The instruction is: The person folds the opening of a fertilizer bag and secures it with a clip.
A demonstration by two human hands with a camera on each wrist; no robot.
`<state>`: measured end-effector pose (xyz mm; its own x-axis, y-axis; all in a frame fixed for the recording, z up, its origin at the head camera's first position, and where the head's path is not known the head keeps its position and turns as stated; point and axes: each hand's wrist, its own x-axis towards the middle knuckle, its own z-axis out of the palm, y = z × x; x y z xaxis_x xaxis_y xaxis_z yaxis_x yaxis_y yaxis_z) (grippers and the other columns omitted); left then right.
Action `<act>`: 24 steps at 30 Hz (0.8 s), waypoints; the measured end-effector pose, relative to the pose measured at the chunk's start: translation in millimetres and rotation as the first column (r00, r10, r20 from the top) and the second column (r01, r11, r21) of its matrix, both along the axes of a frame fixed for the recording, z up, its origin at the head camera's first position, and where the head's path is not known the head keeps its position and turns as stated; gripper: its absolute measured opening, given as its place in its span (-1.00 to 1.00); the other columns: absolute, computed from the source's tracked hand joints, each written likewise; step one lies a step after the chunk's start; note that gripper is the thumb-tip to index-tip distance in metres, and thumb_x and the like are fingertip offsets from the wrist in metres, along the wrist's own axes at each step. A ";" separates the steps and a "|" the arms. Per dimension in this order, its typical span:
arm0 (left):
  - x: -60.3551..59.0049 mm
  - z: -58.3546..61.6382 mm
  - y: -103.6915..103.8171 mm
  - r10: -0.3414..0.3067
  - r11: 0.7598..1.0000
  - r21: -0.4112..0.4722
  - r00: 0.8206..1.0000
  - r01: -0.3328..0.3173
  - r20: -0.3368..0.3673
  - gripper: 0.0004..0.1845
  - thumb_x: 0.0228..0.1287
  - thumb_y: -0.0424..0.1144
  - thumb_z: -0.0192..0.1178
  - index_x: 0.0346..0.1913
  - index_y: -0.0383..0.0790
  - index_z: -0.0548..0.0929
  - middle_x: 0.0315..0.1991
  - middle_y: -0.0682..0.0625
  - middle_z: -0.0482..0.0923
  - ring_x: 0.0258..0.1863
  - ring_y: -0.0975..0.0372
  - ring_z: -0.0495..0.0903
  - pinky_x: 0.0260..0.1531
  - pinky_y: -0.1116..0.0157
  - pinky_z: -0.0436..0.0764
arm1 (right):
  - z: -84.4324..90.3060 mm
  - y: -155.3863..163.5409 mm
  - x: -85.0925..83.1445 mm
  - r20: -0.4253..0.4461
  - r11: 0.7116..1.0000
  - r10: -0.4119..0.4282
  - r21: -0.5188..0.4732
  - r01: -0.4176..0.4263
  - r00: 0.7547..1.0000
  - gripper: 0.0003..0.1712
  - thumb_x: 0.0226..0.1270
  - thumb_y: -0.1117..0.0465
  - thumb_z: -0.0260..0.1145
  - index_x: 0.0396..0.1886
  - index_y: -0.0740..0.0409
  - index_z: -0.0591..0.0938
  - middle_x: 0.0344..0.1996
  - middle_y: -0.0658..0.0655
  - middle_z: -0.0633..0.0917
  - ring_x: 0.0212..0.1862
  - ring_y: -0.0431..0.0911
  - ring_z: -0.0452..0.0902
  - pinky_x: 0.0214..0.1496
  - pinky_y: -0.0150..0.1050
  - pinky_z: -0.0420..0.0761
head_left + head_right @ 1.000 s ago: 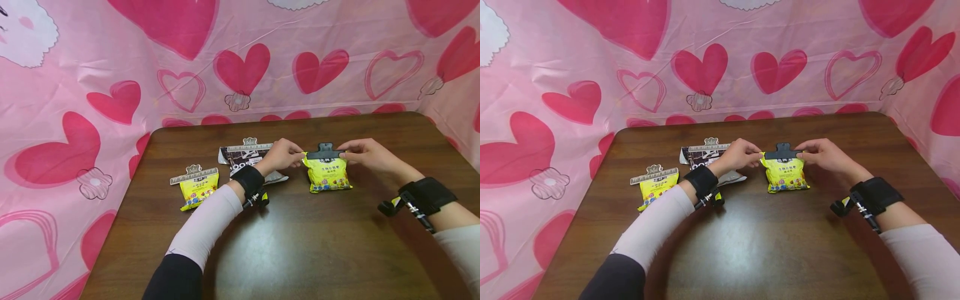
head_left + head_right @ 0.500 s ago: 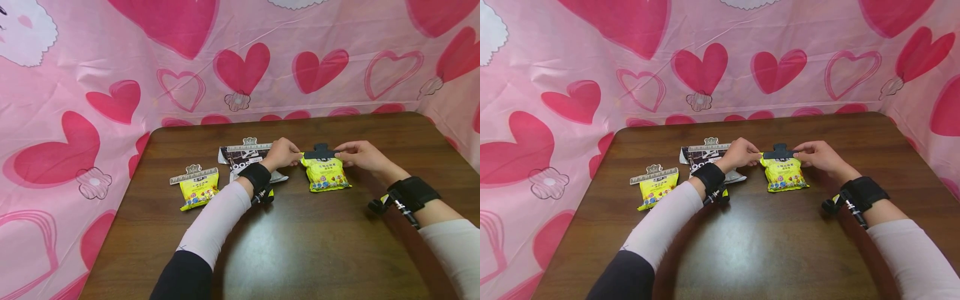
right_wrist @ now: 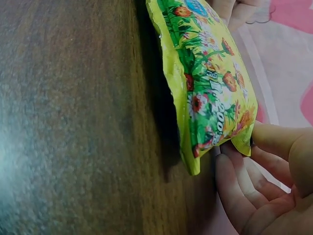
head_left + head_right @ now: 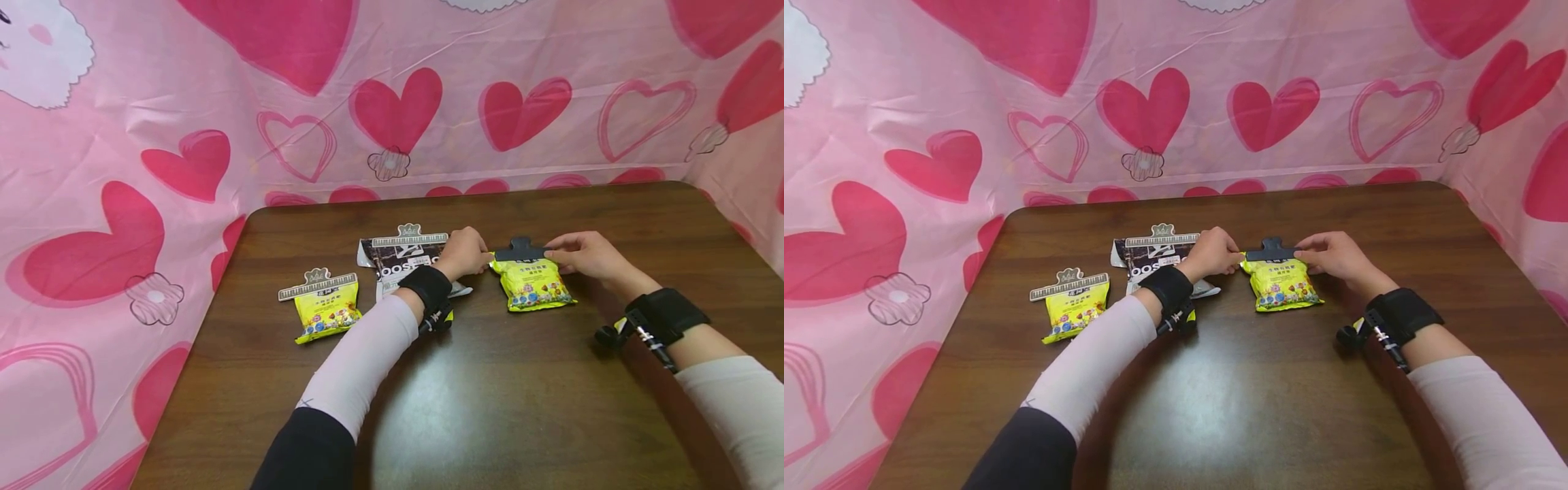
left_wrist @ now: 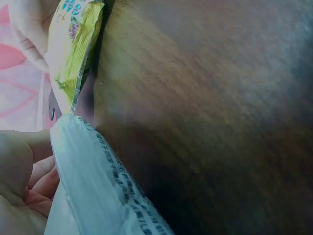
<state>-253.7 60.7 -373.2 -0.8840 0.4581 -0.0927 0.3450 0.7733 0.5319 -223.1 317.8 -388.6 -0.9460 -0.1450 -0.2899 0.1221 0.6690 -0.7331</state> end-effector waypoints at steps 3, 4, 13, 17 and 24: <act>0.5 -1.0 1.5 0.011 1.000 0.003 1.000 -0.011 -0.001 -0.69 0.39 -0.16 0.23 -0.45 -0.20 0.83 -0.60 0.01 0.72 -0.63 0.32 0.57 -0.56 0.51 0.34 | -0.1 -0.8 1.0 0.002 1.000 -0.007 0.017 0.007 1.000 -0.40 0.44 -0.05 0.24 0.24 0.33 0.53 0.11 0.39 0.58 -0.11 -0.04 0.59 -0.16 -0.40 0.64; 0.6 -1.2 1.9 0.016 1.000 0.000 1.000 -0.016 0.002 -0.68 0.39 -0.16 0.23 -0.47 -0.20 0.83 -0.60 0.00 0.71 -0.63 0.31 0.56 -0.56 0.50 0.34 | -0.1 -1.2 1.3 0.001 1.000 -0.011 0.023 0.011 1.000 -0.40 0.43 -0.06 0.25 0.23 0.32 0.53 0.11 0.39 0.58 -0.11 -0.03 0.59 -0.16 -0.40 0.64; 2.4 -0.7 7.6 0.091 0.991 -0.097 0.995 -0.095 -0.049 -0.77 0.35 -0.11 0.27 -0.36 -0.14 0.83 -0.38 0.06 0.78 -0.39 0.25 0.70 -0.41 0.39 0.58 | 0.8 -5.4 1.6 -0.042 0.996 -0.030 0.085 0.034 0.999 -0.41 0.39 -0.09 0.28 0.17 0.29 0.58 0.06 0.39 0.61 -0.12 0.05 0.58 -0.18 -0.37 0.63; 3.7 0.6 8.0 0.092 0.986 -0.133 0.992 -0.102 -0.084 -0.72 0.35 -0.10 0.27 -0.48 -0.15 0.75 -0.47 0.05 0.73 -0.39 0.21 0.71 -0.35 0.32 0.64 | 1.1 -6.4 0.2 -0.045 0.993 -0.022 0.116 0.028 0.999 -0.41 0.38 -0.09 0.29 0.14 0.30 0.60 0.03 0.40 0.62 -0.15 0.05 0.59 -0.20 -0.35 0.63; 4.1 13.3 -5.4 0.015 0.998 -0.052 0.997 -0.019 -0.080 -0.65 0.38 -0.12 0.24 -0.55 -0.21 0.74 -0.68 0.07 0.52 -0.59 0.25 0.53 -0.50 0.38 0.41 | 8.7 -8.8 -0.6 -0.150 0.975 -0.005 0.217 0.038 0.989 -0.48 0.38 -0.10 0.29 0.06 0.24 0.67 -0.05 0.35 0.68 -0.09 0.13 0.48 -0.17 -0.15 0.48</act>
<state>-249.5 55.3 -359.9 -0.8973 0.4390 -0.0454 0.3709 0.8058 0.4616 -223.7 309.0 -379.9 -0.9829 -0.0733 -0.1691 0.0392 0.8134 -0.5804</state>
